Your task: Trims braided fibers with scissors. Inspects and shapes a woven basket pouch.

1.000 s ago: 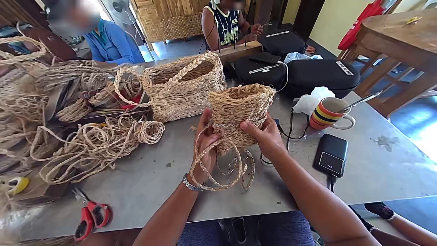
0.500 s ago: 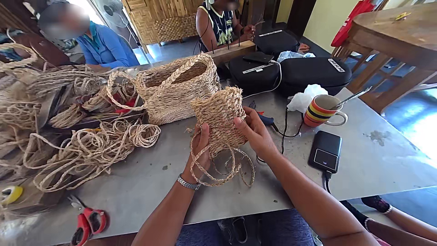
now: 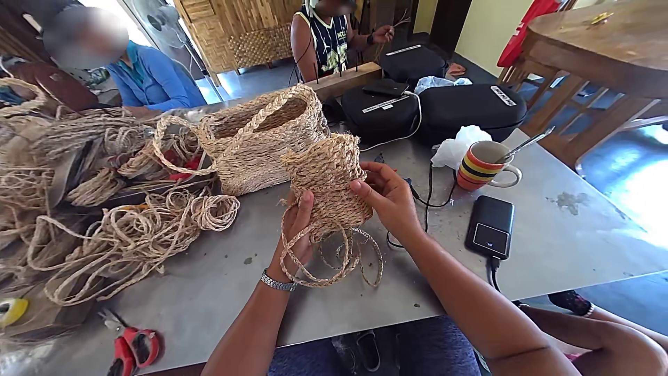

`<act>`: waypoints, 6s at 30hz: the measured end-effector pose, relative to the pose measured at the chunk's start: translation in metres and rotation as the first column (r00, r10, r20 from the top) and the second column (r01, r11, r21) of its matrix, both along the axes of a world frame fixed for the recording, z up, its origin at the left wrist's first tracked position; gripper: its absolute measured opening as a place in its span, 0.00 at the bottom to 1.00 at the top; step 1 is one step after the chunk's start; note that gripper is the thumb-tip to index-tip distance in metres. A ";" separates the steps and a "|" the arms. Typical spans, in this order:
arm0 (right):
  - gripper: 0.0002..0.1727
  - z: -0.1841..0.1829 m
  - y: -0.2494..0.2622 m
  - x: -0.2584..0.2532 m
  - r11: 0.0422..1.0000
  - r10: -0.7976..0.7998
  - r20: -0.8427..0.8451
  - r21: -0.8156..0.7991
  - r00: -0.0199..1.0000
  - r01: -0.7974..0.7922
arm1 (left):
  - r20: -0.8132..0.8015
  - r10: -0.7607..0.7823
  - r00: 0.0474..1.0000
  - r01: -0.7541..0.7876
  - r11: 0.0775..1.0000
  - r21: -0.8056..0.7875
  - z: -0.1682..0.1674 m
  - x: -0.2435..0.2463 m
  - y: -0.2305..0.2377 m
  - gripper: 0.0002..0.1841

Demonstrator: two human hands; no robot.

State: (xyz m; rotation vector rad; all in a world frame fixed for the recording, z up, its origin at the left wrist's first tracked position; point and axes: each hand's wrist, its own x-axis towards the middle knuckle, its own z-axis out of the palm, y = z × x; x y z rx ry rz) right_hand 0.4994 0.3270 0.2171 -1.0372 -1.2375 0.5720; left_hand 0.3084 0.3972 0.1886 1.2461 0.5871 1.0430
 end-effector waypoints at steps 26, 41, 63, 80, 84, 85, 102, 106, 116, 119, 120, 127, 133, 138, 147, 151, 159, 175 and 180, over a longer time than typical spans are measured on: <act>0.27 -0.014 0.007 -0.005 0.998 0.057 -0.111 -0.029 0.992 -0.061 | -0.115 0.215 0.970 -0.173 0.939 0.299 -0.005 -0.002 -0.002 0.37; 0.24 -0.015 0.011 0.012 0.946 0.310 -0.117 -0.060 0.944 -0.318 | -0.122 0.192 0.974 -0.129 0.908 0.400 -0.005 -0.003 -0.001 0.40; 0.25 -0.010 0.010 0.017 0.987 0.016 0.029 -0.158 0.999 -0.012 | -0.053 -0.161 0.985 0.167 0.978 0.128 0.000 -0.005 0.002 0.42; 0.22 0.005 0.016 0.065 0.992 0.057 -0.545 0.129 0.837 0.016 | -0.163 -0.217 0.962 0.228 0.972 0.055 -0.003 -0.031 0.036 0.42; 0.23 0.011 0.010 0.086 0.967 -0.053 -0.569 0.178 0.821 0.185 | -0.404 -0.177 0.897 0.269 0.946 0.183 0.006 -0.053 0.049 0.44; 0.22 0.013 0.009 0.089 0.944 -0.117 -0.525 0.206 0.843 0.259 | -0.419 -0.147 0.896 0.247 0.949 0.197 0.009 -0.057 0.051 0.44; 0.27 0.032 -0.011 0.092 0.879 0.069 -0.621 0.408 0.781 0.247 | -0.501 0.490 0.713 0.092 0.643 0.760 0.043 -0.111 0.045 0.43; 0.20 0.022 -0.006 0.084 0.939 -0.197 -0.172 0.249 0.965 0.236 | -0.243 0.855 0.457 -0.161 0.349 0.923 0.047 -0.112 0.048 0.38; 0.20 0.019 -0.011 0.049 0.990 0.114 0.104 -0.089 0.988 -0.105 | 0.237 0.371 0.898 -0.427 0.865 0.264 0.034 -0.074 0.037 0.24; 0.16 0.009 -0.005 0.028 0.948 0.313 0.017 -0.066 0.950 -0.311 | 0.160 0.214 0.964 -0.232 0.967 0.104 0.018 -0.048 0.033 0.23; 0.15 0.005 -0.001 0.023 0.946 0.319 0.054 -0.079 0.946 -0.315 | 0.142 0.174 0.975 -0.183 0.982 0.053 0.014 -0.040 0.031 0.26; 0.13 -0.024 0.019 0.010 0.973 0.232 0.272 -0.055 0.934 -0.226 | 0.063 0.045 0.997 -0.048 0.998 0.041 0.001 -0.019 0.021 0.42; 0.12 -0.026 0.017 0.000 0.985 0.169 0.296 -0.035 0.940 -0.166 | 0.044 0.060 0.997 -0.065 0.989 0.136 -0.002 -0.014 0.017 0.55; 0.11 -0.029 0.012 -0.014 0.988 0.152 0.285 -0.020 0.946 -0.153 | -0.014 0.173 0.985 -0.164 0.956 0.242 -0.006 -0.006 0.012 0.59; 0.11 -0.033 0.007 -0.026 0.997 0.069 0.288 0.004 0.955 -0.074 | -0.062 0.238 0.969 -0.202 0.912 0.356 -0.011 -0.004 0.010 0.44; 0.10 -0.028 0.001 -0.031 0.999 -0.034 0.306 0.043 0.951 0.022 | -0.054 0.295 0.954 -0.252 0.887 0.386 -0.011 -0.004 0.009 0.44; 0.11 -0.035 -0.002 -0.043 0.991 0.097 0.213 0.069 0.972 -0.114 | -0.042 0.325 0.945 -0.285 0.879 0.382 -0.012 -0.004 0.009 0.46; 0.10 -0.034 -0.003 -0.048 0.985 0.168 0.119 -0.061 0.978 -0.162 | -0.119 0.374 0.920 -0.292 0.855 0.428 -0.016 0.000 0.004 0.60; 0.12 -0.030 -0.007 -0.048 0.972 0.223 0.102 -0.091 0.969 -0.214 | -0.089 0.328 0.941 -0.269 0.879 0.393 -0.012 0.001 0.005 0.47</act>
